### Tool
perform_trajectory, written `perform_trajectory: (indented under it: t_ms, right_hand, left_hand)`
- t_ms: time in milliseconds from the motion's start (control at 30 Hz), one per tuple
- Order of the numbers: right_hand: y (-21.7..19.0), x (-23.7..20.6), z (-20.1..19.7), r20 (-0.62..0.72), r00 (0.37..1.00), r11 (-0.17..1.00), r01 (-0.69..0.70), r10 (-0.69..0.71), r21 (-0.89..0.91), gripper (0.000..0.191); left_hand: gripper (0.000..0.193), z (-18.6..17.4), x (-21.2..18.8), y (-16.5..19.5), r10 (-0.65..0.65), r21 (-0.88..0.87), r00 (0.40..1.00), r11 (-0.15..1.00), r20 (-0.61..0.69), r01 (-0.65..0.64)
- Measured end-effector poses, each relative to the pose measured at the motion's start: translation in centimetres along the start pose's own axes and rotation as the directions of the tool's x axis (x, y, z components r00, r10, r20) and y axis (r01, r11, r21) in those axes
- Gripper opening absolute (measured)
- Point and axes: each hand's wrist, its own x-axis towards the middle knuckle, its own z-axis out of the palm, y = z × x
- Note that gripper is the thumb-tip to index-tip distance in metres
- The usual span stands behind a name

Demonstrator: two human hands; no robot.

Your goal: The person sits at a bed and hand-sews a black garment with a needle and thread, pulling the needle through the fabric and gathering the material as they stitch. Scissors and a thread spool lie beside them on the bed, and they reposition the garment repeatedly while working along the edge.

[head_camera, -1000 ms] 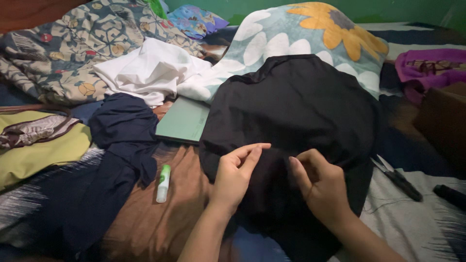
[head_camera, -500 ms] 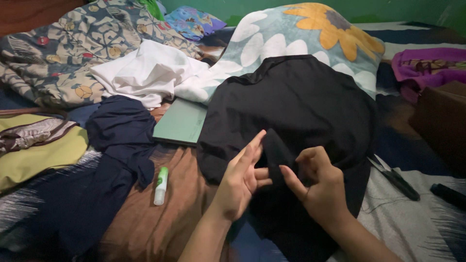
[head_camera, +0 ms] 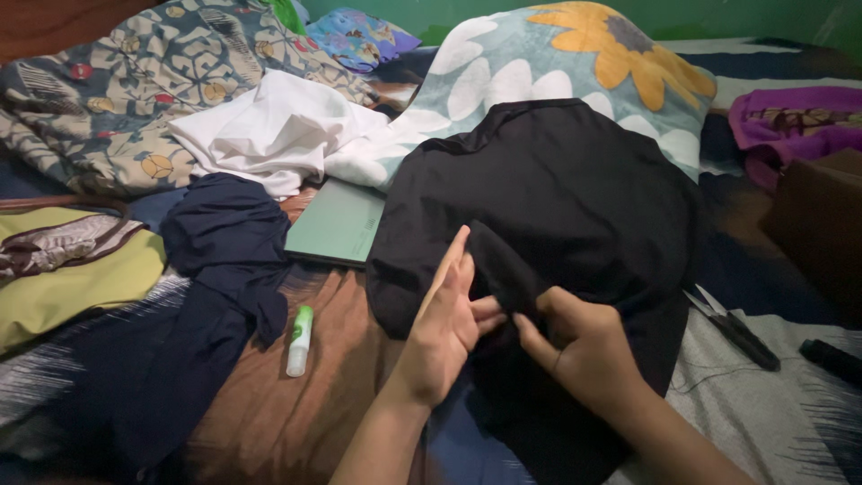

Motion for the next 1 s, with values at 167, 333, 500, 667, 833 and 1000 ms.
perform_trajectory:
  t_ms: [167,333,500,667,833,1000]
  right_hand:
    - [0.1,-0.3,0.4,0.103,0.99,0.993,0.103,-0.097,-0.061,0.025]
    - [0.0,-0.3,0.0,0.252,0.95,0.983,0.185,-0.183,0.014,0.022]
    - [0.1,-0.1,-0.8,0.338,0.926,0.986,0.155,-0.167,0.062,0.017]
    - [0.0,-0.2,-1.0,0.444,0.871,0.977,0.167,-0.209,0.133,0.028]
    - [-0.6,0.3,-1.2,0.534,0.825,0.982,0.147,-0.186,0.116,0.027]
    - [-1.0,0.6,-1.8,0.623,0.78,0.998,0.02,-0.051,0.057,0.018]
  left_hand:
    - [0.078,-1.0,0.8,-0.9,-0.024,0.055,0.933,0.997,-0.359,0.046]
    - [0.052,-3.6,1.1,-1.6,-0.166,-0.131,0.871,0.984,-0.462,0.118]
    - [0.035,-3.9,1.4,-2.0,-0.228,-0.08,0.732,0.969,-0.642,0.232]
    - [0.031,-3.0,1.2,-1.0,0.191,0.358,0.789,0.933,-0.584,0.04]
    - [0.022,-2.0,0.8,0.0,0.402,0.59,0.759,0.807,-0.512,-0.029]
    - [0.024,-1.5,0.6,0.2,0.443,0.631,0.784,0.771,-0.435,-0.086]
